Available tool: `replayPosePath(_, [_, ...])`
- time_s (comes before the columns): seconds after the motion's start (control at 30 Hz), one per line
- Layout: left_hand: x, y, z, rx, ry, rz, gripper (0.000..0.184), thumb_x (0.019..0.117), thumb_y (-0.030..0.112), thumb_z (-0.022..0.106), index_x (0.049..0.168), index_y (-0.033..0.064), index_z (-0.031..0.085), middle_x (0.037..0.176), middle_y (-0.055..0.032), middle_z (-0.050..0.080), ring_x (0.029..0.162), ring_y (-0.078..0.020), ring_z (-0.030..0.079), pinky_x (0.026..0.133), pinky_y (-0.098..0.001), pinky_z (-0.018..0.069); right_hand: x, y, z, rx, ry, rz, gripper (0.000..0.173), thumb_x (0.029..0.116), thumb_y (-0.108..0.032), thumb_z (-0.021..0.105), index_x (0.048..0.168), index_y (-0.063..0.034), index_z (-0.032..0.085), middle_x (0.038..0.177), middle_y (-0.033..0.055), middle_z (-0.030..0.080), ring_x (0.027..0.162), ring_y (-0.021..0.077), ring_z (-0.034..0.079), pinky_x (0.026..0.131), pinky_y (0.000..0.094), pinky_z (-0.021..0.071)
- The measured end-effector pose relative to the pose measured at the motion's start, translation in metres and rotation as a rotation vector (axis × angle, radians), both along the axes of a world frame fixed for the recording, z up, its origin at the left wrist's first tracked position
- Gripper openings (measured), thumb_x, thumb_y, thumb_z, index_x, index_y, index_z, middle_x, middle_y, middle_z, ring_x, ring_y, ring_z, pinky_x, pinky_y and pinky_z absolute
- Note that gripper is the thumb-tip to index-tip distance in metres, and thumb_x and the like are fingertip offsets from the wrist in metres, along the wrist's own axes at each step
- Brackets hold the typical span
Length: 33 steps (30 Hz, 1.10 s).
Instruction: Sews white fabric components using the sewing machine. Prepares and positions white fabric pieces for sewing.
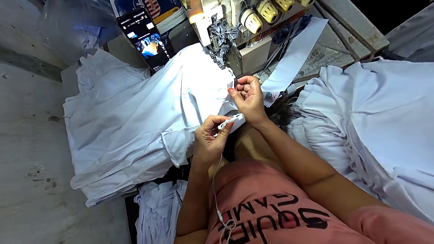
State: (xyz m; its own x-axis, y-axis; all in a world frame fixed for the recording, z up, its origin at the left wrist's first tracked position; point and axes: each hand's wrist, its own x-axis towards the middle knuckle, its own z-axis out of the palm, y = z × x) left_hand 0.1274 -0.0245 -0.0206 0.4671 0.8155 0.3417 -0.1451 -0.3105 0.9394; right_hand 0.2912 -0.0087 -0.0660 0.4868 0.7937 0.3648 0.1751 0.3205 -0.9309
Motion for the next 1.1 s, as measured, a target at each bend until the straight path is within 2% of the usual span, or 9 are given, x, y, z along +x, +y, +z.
replayPosePath(0.23, [0.004,-0.004,-0.008,-0.035,0.002,-0.035,0.011,0.0939,-0.004,0.064,0.102,0.0024,0.067,0.094,0.0077,0.069,0.082,0.0060,0.063,0.075,-0.0141,0.0551,0.029,-0.009,-0.012,-0.072,-0.118,-0.057,0.018,0.0984,-0.005,0.061,0.112,0.0063,0.056,0.092,0.0033,0.065,0.078,-0.0033,0.061,0.074,0.0143,0.0522])
replayPosePath(0.33, [0.005,-0.003,-0.007,-0.043,-0.015,0.008,0.012,0.0950,-0.004,0.063,0.104,0.0042,0.067,0.097,0.0085,0.069,0.085,0.0051,0.064,0.077,-0.0152,0.0555,0.028,-0.021,0.002,-0.031,-0.184,-0.038,0.022,0.1031,-0.008,0.054,0.117,0.0086,0.056,0.099,0.0077,0.064,0.088,0.0009,0.061,0.081,0.0168,0.0514])
replayPosePath(0.47, [0.007,-0.002,-0.004,-0.051,-0.057,0.110,0.014,0.0962,-0.002,0.063,0.103,0.0096,0.066,0.098,0.0123,0.068,0.088,0.0056,0.064,0.079,-0.0152,0.0558,0.016,-0.047,0.029,0.030,-0.205,0.279,0.036,0.1037,-0.024,0.057,0.124,0.0052,0.054,0.107,0.0049,0.066,0.100,0.0032,0.062,0.089,0.0212,0.0524])
replayPosePath(0.53, [0.009,-0.002,-0.003,-0.057,-0.091,0.133,0.015,0.0963,-0.002,0.064,0.102,0.0121,0.067,0.098,0.0130,0.069,0.089,0.0046,0.065,0.081,-0.0162,0.0564,0.004,-0.051,0.031,0.047,-0.152,0.344,0.030,0.0983,-0.021,0.066,0.114,0.0040,0.060,0.100,0.0027,0.067,0.092,0.0004,0.063,0.083,0.0179,0.0547])
replayPosePath(0.63, [0.009,-0.001,-0.004,-0.044,-0.110,0.149,0.015,0.0963,0.000,0.065,0.102,0.0140,0.068,0.100,0.0136,0.069,0.092,0.0044,0.065,0.083,-0.0162,0.0561,-0.008,-0.054,0.033,0.085,-0.087,0.302,0.008,0.0952,-0.002,0.065,0.098,0.0048,0.065,0.093,0.0015,0.068,0.085,-0.0040,0.063,0.079,0.0129,0.0544])
replayPosePath(0.73, [0.002,0.003,-0.012,-0.097,-0.246,0.010,0.010,0.1008,0.014,0.064,0.106,0.0198,0.071,0.104,0.0140,0.070,0.096,0.0037,0.065,0.085,-0.0165,0.0553,-0.009,-0.053,0.037,0.130,-0.092,0.308,0.007,0.0975,0.001,0.061,0.098,0.0055,0.066,0.097,0.0028,0.067,0.091,-0.0023,0.063,0.084,0.0146,0.0544])
replayPosePath(0.83, [-0.004,0.006,-0.011,-0.264,-0.414,-0.214,0.024,0.1024,0.039,0.058,0.114,0.0257,0.075,0.106,0.0143,0.073,0.097,0.0048,0.067,0.085,-0.0161,0.0551,-0.011,-0.055,0.044,0.202,-0.098,0.350,0.008,0.0987,-0.001,0.060,0.099,0.0018,0.068,0.100,0.0021,0.067,0.099,0.0010,0.063,0.090,0.0176,0.0537])
replayPosePath(0.97, [-0.005,0.008,-0.010,-0.246,-0.399,-0.291,0.011,0.0987,0.029,0.066,0.107,0.0230,0.070,0.093,0.0156,0.070,0.082,0.0082,0.064,0.074,-0.0105,0.0534,-0.018,-0.060,0.048,0.224,0.014,0.433,0.005,0.0930,-0.001,0.070,0.098,-0.0016,0.069,0.098,-0.0002,0.065,0.091,0.0001,0.064,0.081,0.0155,0.0561])
replayPosePath(1.1, [-0.007,0.012,-0.010,-0.267,-0.402,-0.389,0.017,0.0960,0.030,0.070,0.112,0.0228,0.069,0.094,0.0157,0.071,0.081,0.0092,0.064,0.074,-0.0102,0.0533,-0.023,-0.060,0.043,0.194,0.180,0.536,0.012,0.0898,0.000,0.073,0.096,-0.0078,0.066,0.095,-0.0034,0.064,0.090,0.0000,0.064,0.078,0.0166,0.0572])
